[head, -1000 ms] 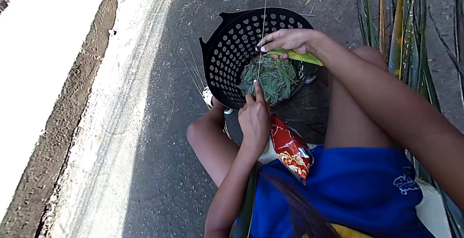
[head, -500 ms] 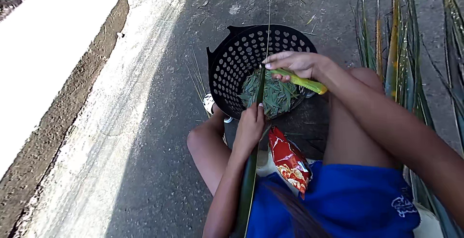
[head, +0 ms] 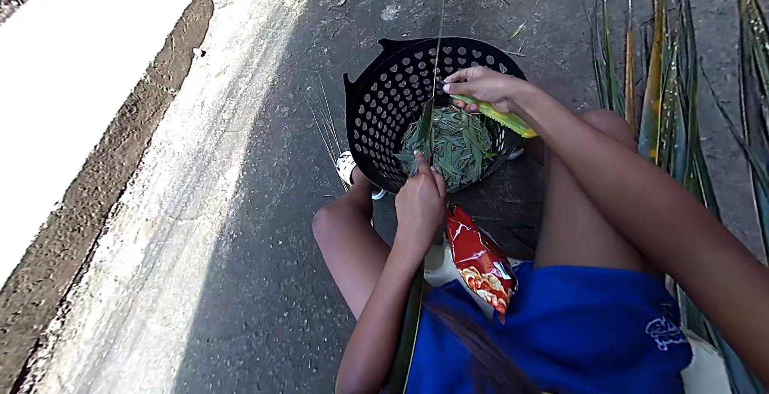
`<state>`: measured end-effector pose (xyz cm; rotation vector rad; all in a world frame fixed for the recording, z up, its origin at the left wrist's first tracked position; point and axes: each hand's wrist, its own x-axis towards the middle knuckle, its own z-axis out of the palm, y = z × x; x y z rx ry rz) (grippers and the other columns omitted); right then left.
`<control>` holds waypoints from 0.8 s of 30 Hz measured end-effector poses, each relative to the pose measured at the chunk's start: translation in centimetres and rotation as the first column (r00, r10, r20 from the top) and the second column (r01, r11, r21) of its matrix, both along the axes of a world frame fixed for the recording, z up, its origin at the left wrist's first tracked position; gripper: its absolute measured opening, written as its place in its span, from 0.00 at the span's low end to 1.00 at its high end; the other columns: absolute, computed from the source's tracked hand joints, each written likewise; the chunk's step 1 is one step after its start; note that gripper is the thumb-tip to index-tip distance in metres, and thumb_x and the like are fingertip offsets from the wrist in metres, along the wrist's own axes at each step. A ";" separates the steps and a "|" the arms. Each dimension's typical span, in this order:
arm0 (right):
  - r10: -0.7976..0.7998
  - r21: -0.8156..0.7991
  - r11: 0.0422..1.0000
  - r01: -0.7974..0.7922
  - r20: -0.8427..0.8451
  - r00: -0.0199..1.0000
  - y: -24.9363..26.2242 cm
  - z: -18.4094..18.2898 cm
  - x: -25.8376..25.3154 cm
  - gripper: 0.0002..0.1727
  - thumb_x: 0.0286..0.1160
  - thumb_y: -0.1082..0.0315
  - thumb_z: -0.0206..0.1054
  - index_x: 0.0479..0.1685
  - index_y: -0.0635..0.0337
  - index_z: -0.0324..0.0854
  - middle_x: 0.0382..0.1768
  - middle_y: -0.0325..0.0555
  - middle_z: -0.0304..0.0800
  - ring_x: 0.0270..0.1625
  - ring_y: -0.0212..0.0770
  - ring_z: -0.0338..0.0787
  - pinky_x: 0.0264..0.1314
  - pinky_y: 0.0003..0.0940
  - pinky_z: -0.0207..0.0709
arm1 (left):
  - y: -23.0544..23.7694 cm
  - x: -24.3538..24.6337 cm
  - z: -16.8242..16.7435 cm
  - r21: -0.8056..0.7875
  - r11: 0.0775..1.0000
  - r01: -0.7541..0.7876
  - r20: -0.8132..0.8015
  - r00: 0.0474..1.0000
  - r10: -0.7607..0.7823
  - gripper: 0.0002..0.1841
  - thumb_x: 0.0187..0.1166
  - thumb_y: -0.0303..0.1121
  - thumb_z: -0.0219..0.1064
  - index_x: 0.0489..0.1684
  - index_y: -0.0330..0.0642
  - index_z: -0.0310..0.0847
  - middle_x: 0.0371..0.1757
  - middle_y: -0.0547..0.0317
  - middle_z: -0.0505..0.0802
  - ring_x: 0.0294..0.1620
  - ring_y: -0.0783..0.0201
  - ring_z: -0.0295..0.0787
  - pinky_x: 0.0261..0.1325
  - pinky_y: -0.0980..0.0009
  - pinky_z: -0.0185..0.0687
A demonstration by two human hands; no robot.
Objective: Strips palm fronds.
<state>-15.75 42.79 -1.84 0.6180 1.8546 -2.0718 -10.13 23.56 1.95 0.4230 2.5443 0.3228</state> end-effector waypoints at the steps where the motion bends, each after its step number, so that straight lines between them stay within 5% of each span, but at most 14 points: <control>1: -0.037 -0.017 0.999 0.037 0.002 0.999 0.0 0.3 0.2 0.13 0.93 0.69 0.52 0.67 0.65 0.68 0.26 0.35 0.70 0.16 0.21 0.68 0.18 0.13 0.63 | -0.1 0.0 -0.1 0.012 1.000 -0.005 0.002 1.000 0.005 0.27 0.95 0.32 0.40 0.89 0.24 0.53 0.56 0.28 0.91 0.64 0.38 0.88 0.70 0.49 0.76; 4: 0.155 -0.161 0.975 -0.151 0.014 0.988 -1.2 0.3 1.9 0.11 0.94 0.69 0.49 0.64 0.64 0.70 0.23 0.33 0.70 0.15 0.20 0.68 0.16 0.12 0.64 | -0.1 -0.2 -0.2 0.027 1.000 -0.012 -0.020 1.000 0.012 0.27 0.95 0.32 0.42 0.88 0.22 0.54 0.54 0.27 0.91 0.64 0.37 0.88 0.70 0.49 0.76; 8: 0.563 -0.350 0.764 -0.543 -0.050 0.825 -3.1 -1.2 3.2 0.09 0.92 0.72 0.46 0.47 0.59 0.72 0.17 0.30 0.70 0.12 0.18 0.67 0.15 0.09 0.62 | -0.1 -0.1 -0.2 0.042 0.999 -0.018 -0.062 0.998 0.021 0.23 0.94 0.29 0.42 0.79 0.20 0.67 0.50 0.27 0.92 0.60 0.36 0.89 0.66 0.48 0.78; 13: 0.396 -0.168 0.906 -0.389 0.012 0.918 -2.0 -0.5 1.4 0.12 0.90 0.74 0.53 0.65 0.69 0.71 0.20 0.35 0.70 0.13 0.21 0.68 0.15 0.11 0.62 | 0.0 0.2 -0.1 0.027 1.000 -0.009 -0.070 0.997 0.010 0.25 0.95 0.31 0.41 0.87 0.25 0.60 0.49 0.29 0.93 0.59 0.36 0.90 0.66 0.47 0.78; 17: 0.393 -0.111 0.914 -0.391 0.000 0.920 -2.6 -0.1 1.8 0.08 0.90 0.73 0.54 0.53 0.68 0.75 0.19 0.35 0.71 0.14 0.20 0.69 0.16 0.11 0.63 | 0.0 -0.1 -0.1 -0.014 1.000 -0.020 -0.059 0.998 0.019 0.26 0.96 0.32 0.39 0.89 0.27 0.57 0.49 0.30 0.93 0.59 0.36 0.90 0.66 0.47 0.77; 20: 0.516 -0.228 0.829 -0.510 -0.041 0.856 -3.0 -0.5 2.6 0.11 0.92 0.72 0.49 0.38 0.61 0.73 0.15 0.31 0.70 0.12 0.18 0.68 0.14 0.09 0.62 | 0.0 0.0 -0.3 -0.008 1.000 -0.016 -0.093 0.996 0.016 0.24 0.95 0.30 0.41 0.80 0.23 0.68 0.47 0.30 0.92 0.57 0.35 0.90 0.62 0.46 0.79; 22: 0.492 -0.258 0.836 -0.484 -0.040 0.870 -3.0 -0.7 2.6 0.11 0.92 0.71 0.49 0.42 0.62 0.75 0.16 0.31 0.71 0.12 0.17 0.68 0.14 0.09 0.62 | -0.1 0.3 -0.4 0.014 1.000 -0.006 -0.124 0.992 0.008 0.23 0.94 0.29 0.42 0.80 0.22 0.68 0.45 0.29 0.93 0.55 0.34 0.91 0.60 0.44 0.79; 24: 0.397 -0.211 0.896 -0.390 -0.009 0.918 -2.4 -0.5 1.9 0.09 0.92 0.72 0.51 0.50 0.66 0.76 0.18 0.32 0.71 0.12 0.19 0.69 0.15 0.09 0.63 | -0.1 0.5 -0.3 0.028 1.000 0.004 -0.128 0.992 0.000 0.26 0.94 0.29 0.43 0.88 0.26 0.58 0.45 0.29 0.93 0.53 0.33 0.91 0.59 0.43 0.79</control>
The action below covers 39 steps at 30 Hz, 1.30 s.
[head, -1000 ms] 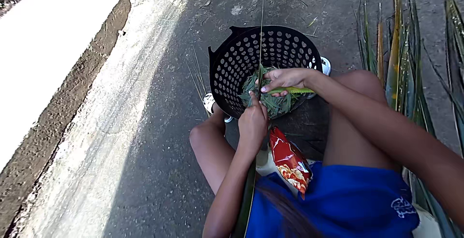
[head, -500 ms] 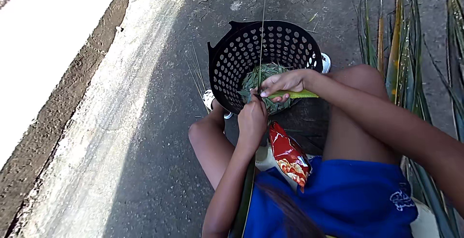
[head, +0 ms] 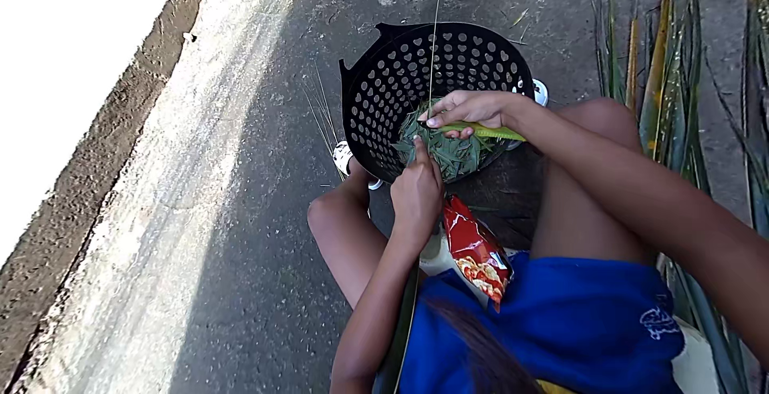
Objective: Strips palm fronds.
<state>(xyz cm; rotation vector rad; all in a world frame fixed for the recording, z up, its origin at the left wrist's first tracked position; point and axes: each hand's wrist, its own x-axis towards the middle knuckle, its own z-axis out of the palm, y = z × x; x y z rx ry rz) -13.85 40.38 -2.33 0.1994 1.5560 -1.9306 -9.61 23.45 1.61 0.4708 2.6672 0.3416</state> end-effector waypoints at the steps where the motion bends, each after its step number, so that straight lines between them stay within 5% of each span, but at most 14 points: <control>1: -0.019 0.006 1.000 0.019 0.005 1.000 0.2 0.0 -0.2 0.09 0.92 0.72 0.51 0.49 0.65 0.76 0.18 0.32 0.71 0.12 0.19 0.68 0.15 0.10 0.63 | 0.0 -0.1 0.0 -0.002 1.000 0.001 0.001 1.000 -0.001 0.26 0.94 0.29 0.42 0.90 0.28 0.55 0.45 0.30 0.93 0.52 0.33 0.91 0.58 0.43 0.79; 4: 0.084 -0.060 0.995 -0.085 -0.007 0.996 -0.1 0.0 0.4 0.11 0.93 0.71 0.49 0.38 0.59 0.72 0.15 0.31 0.69 0.11 0.18 0.66 0.14 0.09 0.61 | 0.2 -0.5 0.1 -0.024 1.000 -0.013 0.021 1.000 0.014 0.25 0.95 0.30 0.42 0.88 0.27 0.59 0.45 0.30 0.93 0.54 0.34 0.91 0.60 0.43 0.79; 6: 0.158 -0.096 0.983 -0.159 -0.019 0.987 -0.4 0.2 0.9 0.09 0.92 0.73 0.48 0.42 0.61 0.73 0.15 0.30 0.69 0.11 0.17 0.67 0.14 0.08 0.61 | 0.0 -0.7 0.0 -0.018 1.000 -0.019 0.008 1.000 0.019 0.23 0.94 0.29 0.43 0.79 0.23 0.69 0.44 0.30 0.92 0.54 0.34 0.90 0.59 0.43 0.79; 9: 0.068 -0.067 0.995 -0.068 0.001 0.998 0.2 -0.1 0.1 0.08 0.92 0.73 0.49 0.53 0.65 0.74 0.18 0.31 0.70 0.11 0.17 0.67 0.14 0.08 0.63 | -0.1 -0.2 0.0 0.015 1.000 0.005 -0.031 1.000 -0.005 0.25 0.93 0.28 0.44 0.87 0.26 0.60 0.42 0.30 0.93 0.50 0.33 0.91 0.55 0.43 0.80; 15: 0.191 -0.193 0.961 -0.198 -0.053 0.980 -0.4 -0.1 1.1 0.08 0.91 0.74 0.49 0.43 0.59 0.72 0.14 0.29 0.70 0.11 0.16 0.68 0.14 0.07 0.63 | 0.0 -0.6 0.2 0.009 1.000 -0.015 -0.022 1.000 0.015 0.24 0.93 0.28 0.44 0.84 0.25 0.65 0.41 0.32 0.93 0.50 0.34 0.91 0.54 0.43 0.80; 23: 0.182 -0.148 0.971 -0.185 -0.034 0.983 0.0 -0.3 0.0 0.07 0.89 0.76 0.50 0.54 0.64 0.72 0.15 0.32 0.71 0.10 0.18 0.71 0.14 0.09 0.66 | -0.1 -1.0 0.0 0.037 0.999 -0.012 -0.056 0.998 0.014 0.22 0.92 0.27 0.45 0.79 0.27 0.72 0.37 0.34 0.92 0.46 0.36 0.91 0.50 0.43 0.80; 27: 0.184 -0.042 0.981 -0.190 -0.118 0.976 -0.5 0.0 0.7 0.23 0.83 0.79 0.57 0.76 0.66 0.59 0.21 0.35 0.75 0.17 0.21 0.75 0.21 0.12 0.69 | -0.2 -1.6 -0.4 0.029 0.998 -0.049 -0.012 0.999 0.049 0.23 0.94 0.29 0.43 0.80 0.27 0.70 0.40 0.32 0.92 0.49 0.35 0.91 0.53 0.43 0.80; 30: 0.228 0.097 0.972 -0.212 -0.202 0.953 -0.9 0.4 1.3 0.38 0.68 0.83 0.68 0.79 0.68 0.53 0.24 0.36 0.77 0.23 0.22 0.77 0.29 0.15 0.70 | -0.2 -1.7 -0.4 0.025 0.998 -0.059 0.016 0.998 0.059 0.24 0.93 0.29 0.44 0.85 0.27 0.64 0.43 0.30 0.92 0.52 0.34 0.90 0.57 0.42 0.79; 33: 0.341 0.410 0.890 -0.200 -0.307 0.889 -1.7 0.6 1.9 0.29 0.79 0.76 0.67 0.76 0.73 0.58 0.33 0.47 0.77 0.33 0.32 0.78 0.44 0.28 0.74 | 0.1 -1.9 -0.5 -0.008 0.997 -0.072 0.075 0.995 0.072 0.26 0.95 0.30 0.41 0.89 0.27 0.55 0.50 0.28 0.92 0.58 0.34 0.89 0.63 0.42 0.78; 36: 0.401 0.647 0.752 -0.127 -0.297 0.867 -3.4 0.8 2.4 0.20 0.86 0.76 0.58 0.73 0.73 0.64 0.49 0.67 0.85 0.53 0.59 0.87 0.58 0.54 0.76 | 0.2 -2.0 -0.8 -0.006 0.997 -0.076 0.100 0.992 0.076 0.27 0.95 0.31 0.39 0.90 0.25 0.51 0.54 0.27 0.91 0.60 0.34 0.88 0.65 0.43 0.78; 39: 0.363 0.770 0.633 -0.077 -0.207 0.909 -4.8 1.8 2.5 0.18 0.86 0.76 0.57 0.71 0.71 0.66 0.49 0.68 0.85 0.57 0.66 0.87 0.59 0.60 0.76 | 0.4 -2.0 -0.8 -0.024 0.997 -0.070 0.107 0.992 0.072 0.26 0.95 0.31 0.40 0.86 0.21 0.57 0.55 0.26 0.90 0.61 0.34 0.88 0.65 0.44 0.78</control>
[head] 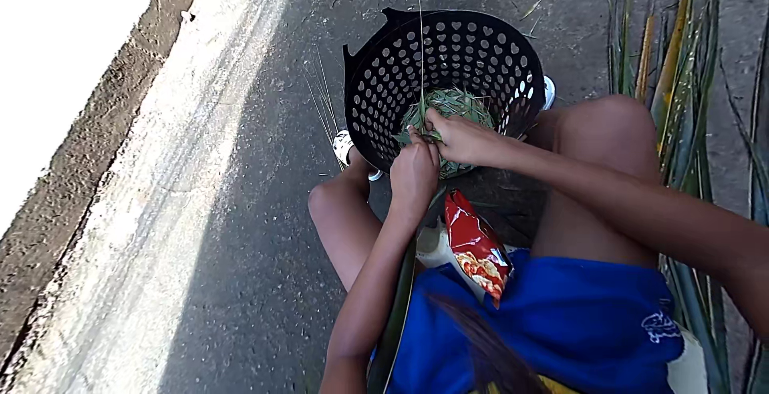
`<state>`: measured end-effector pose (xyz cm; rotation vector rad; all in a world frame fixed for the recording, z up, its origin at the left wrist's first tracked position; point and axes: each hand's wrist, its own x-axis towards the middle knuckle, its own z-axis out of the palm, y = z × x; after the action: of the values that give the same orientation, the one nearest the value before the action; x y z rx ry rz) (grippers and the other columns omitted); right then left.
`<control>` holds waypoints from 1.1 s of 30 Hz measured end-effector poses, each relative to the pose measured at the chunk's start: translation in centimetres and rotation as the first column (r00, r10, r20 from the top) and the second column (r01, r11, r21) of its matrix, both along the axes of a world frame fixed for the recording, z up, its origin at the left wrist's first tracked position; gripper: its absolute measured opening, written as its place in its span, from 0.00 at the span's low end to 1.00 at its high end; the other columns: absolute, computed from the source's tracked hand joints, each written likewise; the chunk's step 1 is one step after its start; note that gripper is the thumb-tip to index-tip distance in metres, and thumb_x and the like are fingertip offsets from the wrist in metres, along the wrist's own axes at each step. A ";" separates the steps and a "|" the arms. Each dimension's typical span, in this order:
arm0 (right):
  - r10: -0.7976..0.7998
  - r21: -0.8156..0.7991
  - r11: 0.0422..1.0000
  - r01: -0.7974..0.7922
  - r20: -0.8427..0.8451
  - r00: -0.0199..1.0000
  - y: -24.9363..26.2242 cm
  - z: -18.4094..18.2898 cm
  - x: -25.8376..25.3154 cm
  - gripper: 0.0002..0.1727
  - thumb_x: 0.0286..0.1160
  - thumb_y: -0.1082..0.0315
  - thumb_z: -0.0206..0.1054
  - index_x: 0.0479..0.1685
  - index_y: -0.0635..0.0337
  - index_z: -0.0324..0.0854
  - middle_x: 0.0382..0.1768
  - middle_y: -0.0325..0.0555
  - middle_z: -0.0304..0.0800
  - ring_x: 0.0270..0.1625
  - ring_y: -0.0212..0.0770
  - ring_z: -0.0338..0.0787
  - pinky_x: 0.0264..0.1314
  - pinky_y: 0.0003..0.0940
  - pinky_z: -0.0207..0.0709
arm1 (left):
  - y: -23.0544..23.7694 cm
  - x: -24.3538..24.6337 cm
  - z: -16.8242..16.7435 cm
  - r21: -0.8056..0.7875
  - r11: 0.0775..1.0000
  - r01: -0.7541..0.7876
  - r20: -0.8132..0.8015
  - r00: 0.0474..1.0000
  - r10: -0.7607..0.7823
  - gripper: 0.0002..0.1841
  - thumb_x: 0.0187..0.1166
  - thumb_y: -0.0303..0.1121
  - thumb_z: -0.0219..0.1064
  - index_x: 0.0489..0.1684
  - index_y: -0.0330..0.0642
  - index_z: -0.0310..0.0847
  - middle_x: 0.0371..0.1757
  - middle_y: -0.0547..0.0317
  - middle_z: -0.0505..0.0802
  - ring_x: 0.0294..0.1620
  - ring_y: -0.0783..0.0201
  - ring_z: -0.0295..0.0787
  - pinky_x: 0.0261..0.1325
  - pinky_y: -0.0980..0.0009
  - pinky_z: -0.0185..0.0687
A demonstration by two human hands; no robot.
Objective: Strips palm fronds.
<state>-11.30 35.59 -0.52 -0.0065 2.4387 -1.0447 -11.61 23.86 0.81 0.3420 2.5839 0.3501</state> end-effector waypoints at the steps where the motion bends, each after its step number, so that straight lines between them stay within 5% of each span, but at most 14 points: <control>1: -0.023 0.046 0.999 0.022 0.012 1.000 -0.3 0.4 0.1 0.19 0.86 0.76 0.57 0.73 0.70 0.66 0.51 0.69 0.85 0.59 0.67 0.86 0.60 0.60 0.75 | 0.1 0.0 0.0 -0.006 1.000 0.006 0.001 1.000 -0.006 0.25 0.96 0.31 0.40 0.84 0.20 0.59 0.54 0.27 0.90 0.60 0.34 0.88 0.65 0.44 0.78; 6: -0.088 0.255 0.964 0.075 0.039 0.995 -1.2 0.6 -0.3 0.24 0.88 0.76 0.55 0.80 0.74 0.59 0.56 0.73 0.85 0.65 0.72 0.84 0.63 0.62 0.75 | 0.1 0.3 -0.5 0.021 0.999 0.042 -0.024 0.999 -0.042 0.23 0.96 0.31 0.39 0.71 0.19 0.72 0.49 0.27 0.90 0.57 0.33 0.89 0.59 0.43 0.81; 9: -0.141 0.288 0.950 0.123 0.041 0.989 -0.7 -0.3 -1.3 0.26 0.86 0.76 0.57 0.80 0.76 0.58 0.57 0.74 0.84 0.65 0.72 0.85 0.63 0.61 0.76 | 0.0 0.4 -0.7 0.044 0.996 0.074 -0.022 0.997 -0.073 0.26 0.96 0.32 0.38 0.86 0.23 0.59 0.50 0.26 0.91 0.56 0.32 0.90 0.60 0.41 0.81; 11: -0.146 0.258 0.958 0.124 0.068 0.987 -0.7 -0.1 -1.2 0.26 0.86 0.75 0.58 0.79 0.76 0.59 0.58 0.74 0.84 0.66 0.71 0.85 0.65 0.61 0.75 | 0.0 0.3 -0.7 0.047 0.997 0.067 -0.015 0.998 -0.066 0.26 0.96 0.32 0.38 0.86 0.23 0.59 0.50 0.26 0.91 0.56 0.32 0.90 0.60 0.42 0.81; 15: -0.075 0.128 0.990 0.063 0.092 0.993 -1.1 -0.2 -0.1 0.19 0.84 0.76 0.59 0.71 0.74 0.70 0.56 0.72 0.84 0.64 0.69 0.85 0.63 0.62 0.75 | -0.4 0.0 -0.8 0.044 0.999 0.028 0.006 1.000 -0.028 0.23 0.96 0.31 0.41 0.63 0.19 0.76 0.48 0.26 0.90 0.56 0.33 0.90 0.58 0.42 0.81; 20: -0.089 0.244 0.968 0.063 0.095 0.992 -0.7 -1.4 -1.6 0.20 0.83 0.77 0.60 0.71 0.76 0.70 0.59 0.74 0.83 0.67 0.71 0.83 0.64 0.64 0.75 | -0.4 0.2 -0.8 0.055 0.998 0.036 0.025 0.999 -0.037 0.26 0.97 0.33 0.37 0.84 0.22 0.60 0.54 0.25 0.90 0.60 0.32 0.89 0.61 0.41 0.80; 29: -0.084 0.184 0.981 0.066 0.094 0.992 -1.0 -1.0 -1.0 0.16 0.83 0.76 0.60 0.66 0.77 0.74 0.58 0.75 0.83 0.64 0.73 0.84 0.62 0.66 0.74 | -0.2 0.4 -0.4 0.011 0.998 0.062 0.033 0.998 -0.062 0.20 0.96 0.30 0.41 0.65 0.19 0.71 0.53 0.25 0.89 0.61 0.33 0.88 0.59 0.43 0.82; 33: -0.170 0.230 0.963 0.142 0.105 0.980 -0.4 -1.2 -2.4 0.18 0.82 0.79 0.59 0.68 0.77 0.71 0.61 0.75 0.82 0.68 0.72 0.82 0.64 0.65 0.73 | -0.3 0.2 -0.6 0.102 0.992 0.075 -0.015 0.997 -0.074 0.24 0.96 0.32 0.41 0.80 0.20 0.64 0.55 0.26 0.89 0.59 0.33 0.89 0.58 0.42 0.83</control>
<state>-13.67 35.18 -1.76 0.3207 2.4577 -0.8041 -11.41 23.55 0.17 0.4774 2.5616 0.4562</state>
